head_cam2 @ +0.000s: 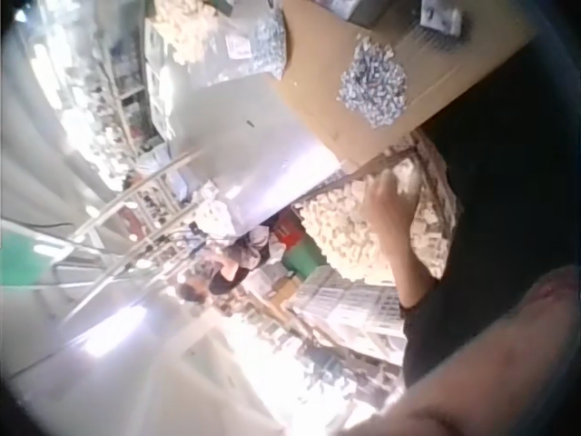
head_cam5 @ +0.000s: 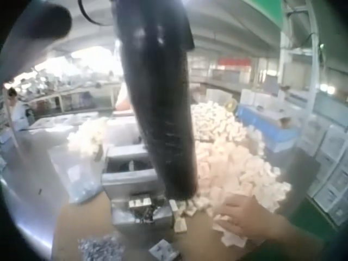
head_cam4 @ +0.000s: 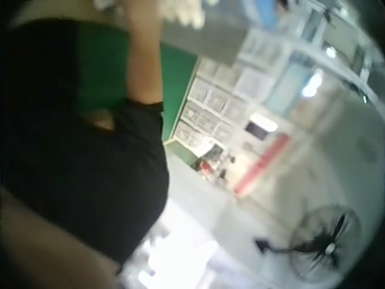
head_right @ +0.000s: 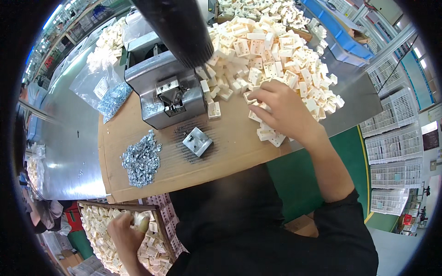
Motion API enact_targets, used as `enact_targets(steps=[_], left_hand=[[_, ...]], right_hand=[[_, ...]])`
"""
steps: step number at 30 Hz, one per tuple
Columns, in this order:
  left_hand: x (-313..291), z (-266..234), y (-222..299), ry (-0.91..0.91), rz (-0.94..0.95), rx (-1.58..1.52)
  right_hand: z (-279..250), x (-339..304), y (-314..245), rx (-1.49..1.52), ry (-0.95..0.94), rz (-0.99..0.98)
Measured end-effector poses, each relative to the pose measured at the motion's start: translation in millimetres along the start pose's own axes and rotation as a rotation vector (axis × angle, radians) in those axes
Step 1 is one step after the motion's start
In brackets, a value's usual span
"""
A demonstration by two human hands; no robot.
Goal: Assembling small white plastic components and metal screws using an electric screwdriver at a manufacturing workstation.
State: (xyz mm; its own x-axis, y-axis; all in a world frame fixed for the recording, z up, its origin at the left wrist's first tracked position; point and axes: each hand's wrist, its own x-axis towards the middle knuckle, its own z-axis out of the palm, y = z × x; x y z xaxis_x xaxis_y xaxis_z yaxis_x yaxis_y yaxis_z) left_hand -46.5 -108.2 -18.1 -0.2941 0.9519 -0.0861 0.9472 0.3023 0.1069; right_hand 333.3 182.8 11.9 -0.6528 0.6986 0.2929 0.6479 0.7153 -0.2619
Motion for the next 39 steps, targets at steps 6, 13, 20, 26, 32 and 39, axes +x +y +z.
enact_targets(steps=[6, 13, 20, 26, 32, 39], left_hand=[[-46, -3, -39, -0.030, -0.293, 0.240], [49, -7, 73, 0.288, 0.014, -0.457], [124, 21, 95, 0.395, 0.238, -0.341], [135, 19, 100, 0.323, 0.247, -0.273], [135, 7, 104, 0.266, 0.243, -0.415], [128, 28, 150, 0.233, 0.130, -0.931]], right_hand=[[11, -2, -13, -0.351, -0.160, -0.026], [9, 0, -20, -0.093, -0.187, -0.010], [-18, -32, -42, 0.401, -0.026, 0.145], [-11, -51, -40, 0.516, -0.027, 0.170], [7, -35, -49, 0.708, -0.022, 0.208], [58, 4, -54, 0.860, 0.043, 0.247]])
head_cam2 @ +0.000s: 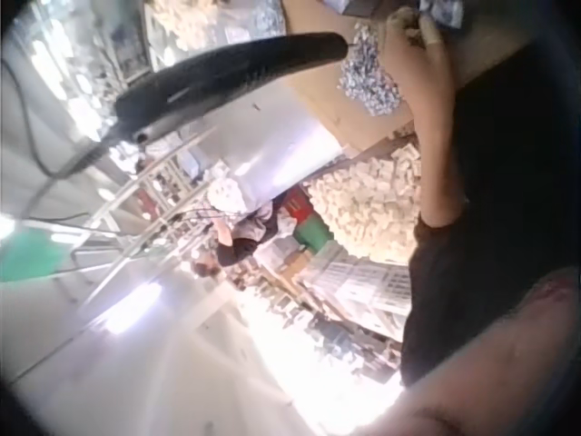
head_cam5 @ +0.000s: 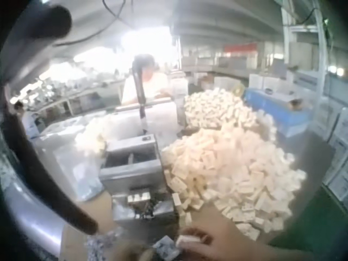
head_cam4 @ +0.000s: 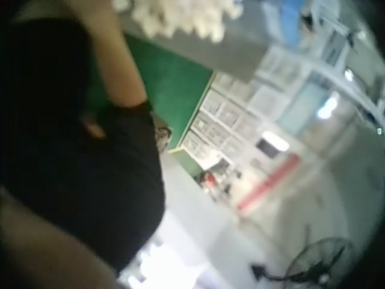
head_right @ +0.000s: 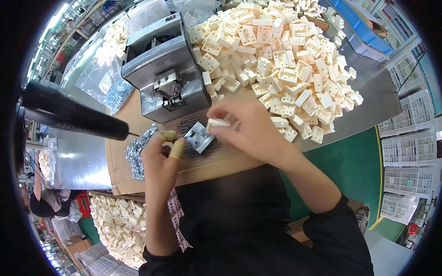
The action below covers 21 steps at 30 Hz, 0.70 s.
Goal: Assembling small white plastic components and metal screws using an electric screwdriver at a manufacturing workstation.
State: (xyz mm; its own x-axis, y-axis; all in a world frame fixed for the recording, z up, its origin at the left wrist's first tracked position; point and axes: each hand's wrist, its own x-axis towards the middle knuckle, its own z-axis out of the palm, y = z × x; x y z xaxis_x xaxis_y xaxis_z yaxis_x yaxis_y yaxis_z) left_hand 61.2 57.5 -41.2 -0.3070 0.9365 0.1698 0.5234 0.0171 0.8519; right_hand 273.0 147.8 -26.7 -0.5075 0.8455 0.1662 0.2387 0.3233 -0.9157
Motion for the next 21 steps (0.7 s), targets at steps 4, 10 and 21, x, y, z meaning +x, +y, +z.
enact_targets(steps=[4, 10, 21], left_hand=[[4, 18, 8, 0.070, 0.079, 0.178], [3, 27, 8, 0.138, 0.206, 0.282], [-2, 22, 5, 0.103, 0.272, 0.296]], right_hand=[[16, 12, 0, -0.146, 0.007, -0.035], [27, 15, 5, -0.102, 0.040, -0.149], [29, 8, 11, -0.171, 0.086, -0.315]])
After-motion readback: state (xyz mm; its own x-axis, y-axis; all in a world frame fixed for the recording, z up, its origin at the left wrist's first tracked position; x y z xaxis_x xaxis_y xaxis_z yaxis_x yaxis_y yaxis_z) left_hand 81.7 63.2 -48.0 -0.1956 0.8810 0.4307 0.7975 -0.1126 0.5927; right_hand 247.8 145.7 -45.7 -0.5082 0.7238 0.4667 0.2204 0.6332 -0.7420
